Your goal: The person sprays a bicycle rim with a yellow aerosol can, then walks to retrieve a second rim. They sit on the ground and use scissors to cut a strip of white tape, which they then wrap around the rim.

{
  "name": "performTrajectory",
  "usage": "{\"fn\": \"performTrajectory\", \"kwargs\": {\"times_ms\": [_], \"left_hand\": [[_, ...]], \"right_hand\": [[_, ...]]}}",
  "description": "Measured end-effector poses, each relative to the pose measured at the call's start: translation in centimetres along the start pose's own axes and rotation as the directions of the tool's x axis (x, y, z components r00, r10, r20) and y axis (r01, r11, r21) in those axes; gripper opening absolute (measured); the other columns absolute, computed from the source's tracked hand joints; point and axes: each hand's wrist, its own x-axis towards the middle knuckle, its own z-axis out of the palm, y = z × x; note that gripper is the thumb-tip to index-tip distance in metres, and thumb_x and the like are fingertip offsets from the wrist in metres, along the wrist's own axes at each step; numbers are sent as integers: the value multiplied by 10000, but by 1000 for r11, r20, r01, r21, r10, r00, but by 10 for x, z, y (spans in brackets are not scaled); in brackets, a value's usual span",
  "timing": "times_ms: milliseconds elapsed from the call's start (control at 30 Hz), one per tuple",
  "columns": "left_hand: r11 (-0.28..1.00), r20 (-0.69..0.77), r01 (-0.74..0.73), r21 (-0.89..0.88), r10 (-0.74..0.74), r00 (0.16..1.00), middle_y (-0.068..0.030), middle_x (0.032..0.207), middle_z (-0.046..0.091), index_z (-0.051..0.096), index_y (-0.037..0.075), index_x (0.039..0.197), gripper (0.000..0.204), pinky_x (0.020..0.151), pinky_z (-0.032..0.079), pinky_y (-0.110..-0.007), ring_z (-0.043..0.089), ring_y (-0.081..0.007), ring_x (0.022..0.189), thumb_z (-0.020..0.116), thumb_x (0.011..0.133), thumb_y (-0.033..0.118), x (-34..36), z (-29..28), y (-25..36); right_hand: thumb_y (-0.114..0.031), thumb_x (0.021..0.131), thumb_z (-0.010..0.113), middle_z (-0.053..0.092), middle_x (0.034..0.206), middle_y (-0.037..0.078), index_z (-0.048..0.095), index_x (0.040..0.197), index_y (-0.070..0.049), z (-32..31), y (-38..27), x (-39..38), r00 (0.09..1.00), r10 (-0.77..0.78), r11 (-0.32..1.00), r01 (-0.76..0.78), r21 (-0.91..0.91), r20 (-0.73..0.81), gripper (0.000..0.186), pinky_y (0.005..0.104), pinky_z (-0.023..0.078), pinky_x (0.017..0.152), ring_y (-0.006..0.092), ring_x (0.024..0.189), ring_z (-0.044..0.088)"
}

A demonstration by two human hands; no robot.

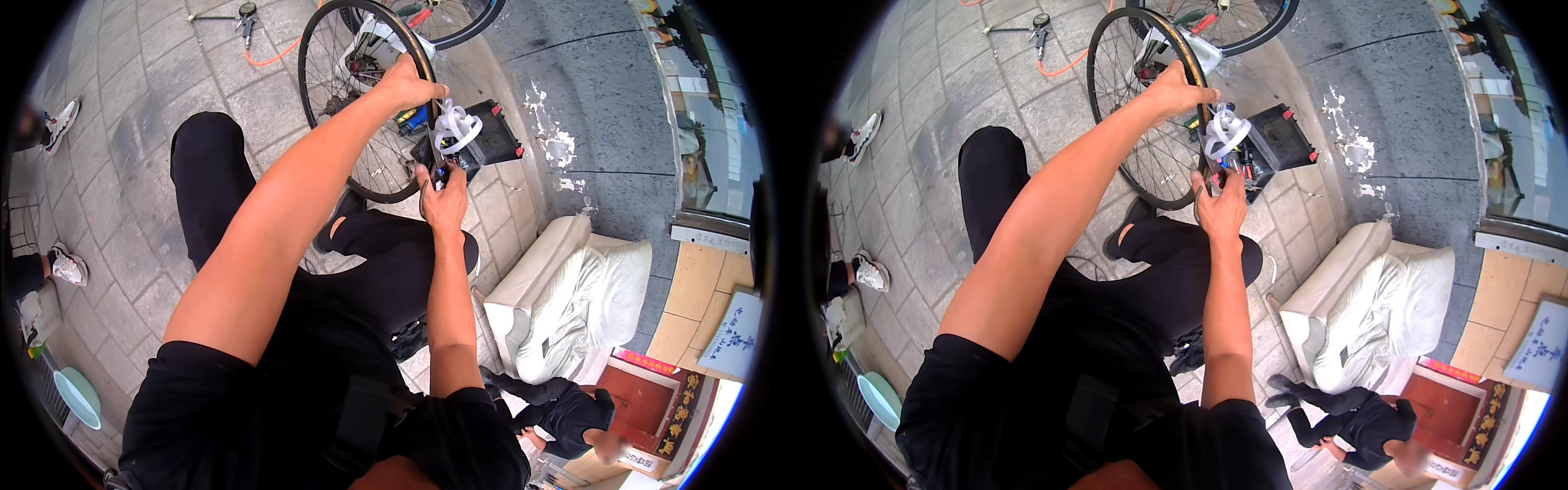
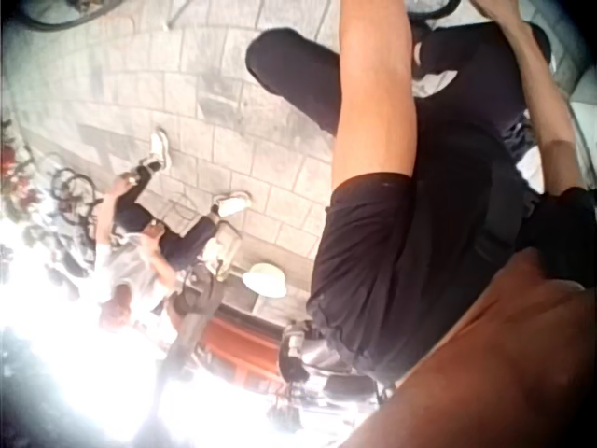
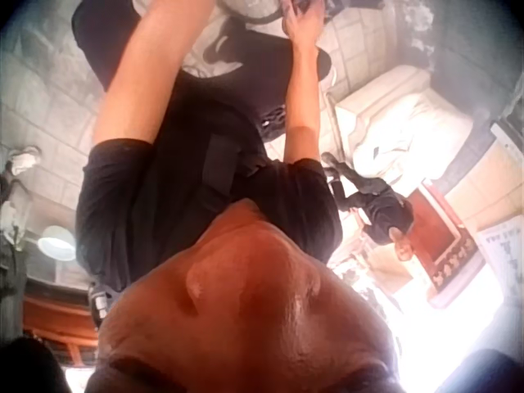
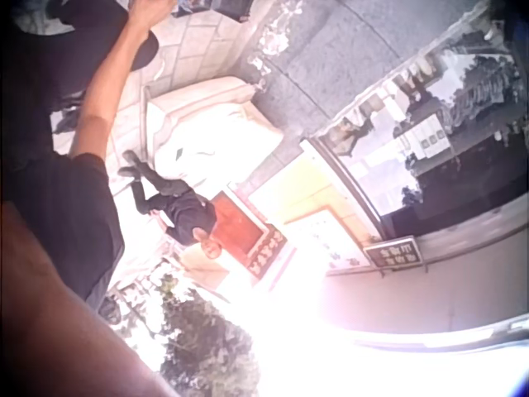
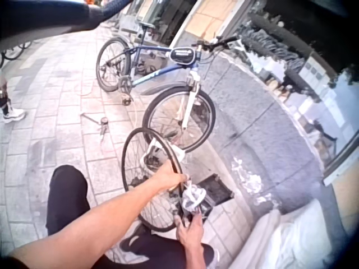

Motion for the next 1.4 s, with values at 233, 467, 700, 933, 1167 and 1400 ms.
{"fn": "performTrajectory", "kwargs": {"times_ms": [233,467,700,933,1167,1400], "left_hand": [[993,81,93,-67,-88,993,-235,1349,628,533,-73,1352,718,1132,414,-429,579,-326,1308,877,817,260,-8,-16,23],[994,42,86,-71,-84,996,-239,1367,620,511,-72,1394,767,1133,414,-429,577,-333,1316,882,807,255,-14,-13,23],[993,32,93,-77,-90,995,-240,1359,621,510,-79,1382,777,1120,427,-423,586,-335,1301,889,790,250,-22,-19,30],[997,30,47,-67,-45,999,-237,1323,636,515,-84,1349,756,1104,437,-413,597,-325,1274,892,785,249,-22,-13,21],[997,-84,47,-62,-52,995,-249,1235,693,613,-109,1262,650,964,537,-394,688,-309,1122,885,771,218,-21,-12,19],[996,5,33,-79,-33,999,-170,1225,688,628,-29,1266,589,1003,489,-407,641,-272,1151,885,803,230,-9,-6,3]], "right_hand": [[-516,838,813,727,910,200,667,1075,48,-15,-1,15,969,100,992,-115,54,224,629,438,542,833,359,874,711],[-463,853,821,714,806,196,700,1072,61,-4,34,9,956,78,973,-135,188,283,581,400,541,727,293,758,707],[-472,861,806,714,802,180,697,1042,38,-8,32,8,954,53,972,-117,203,296,552,410,537,714,300,741,702],[-532,853,768,709,834,181,677,1054,-20,-30,-2,25,972,-40,998,51,-46,230,558,479,540,778,404,836,702],[-491,846,796,708,783,194,698,965,10,-37,-5,27,959,12,999,-22,33,282,524,434,536,717,346,721,686],[-424,900,805,664,761,133,705,1012,55,-31,20,22,930,-38,978,-39,203,366,502,367,500,678,192,700,597]]}}
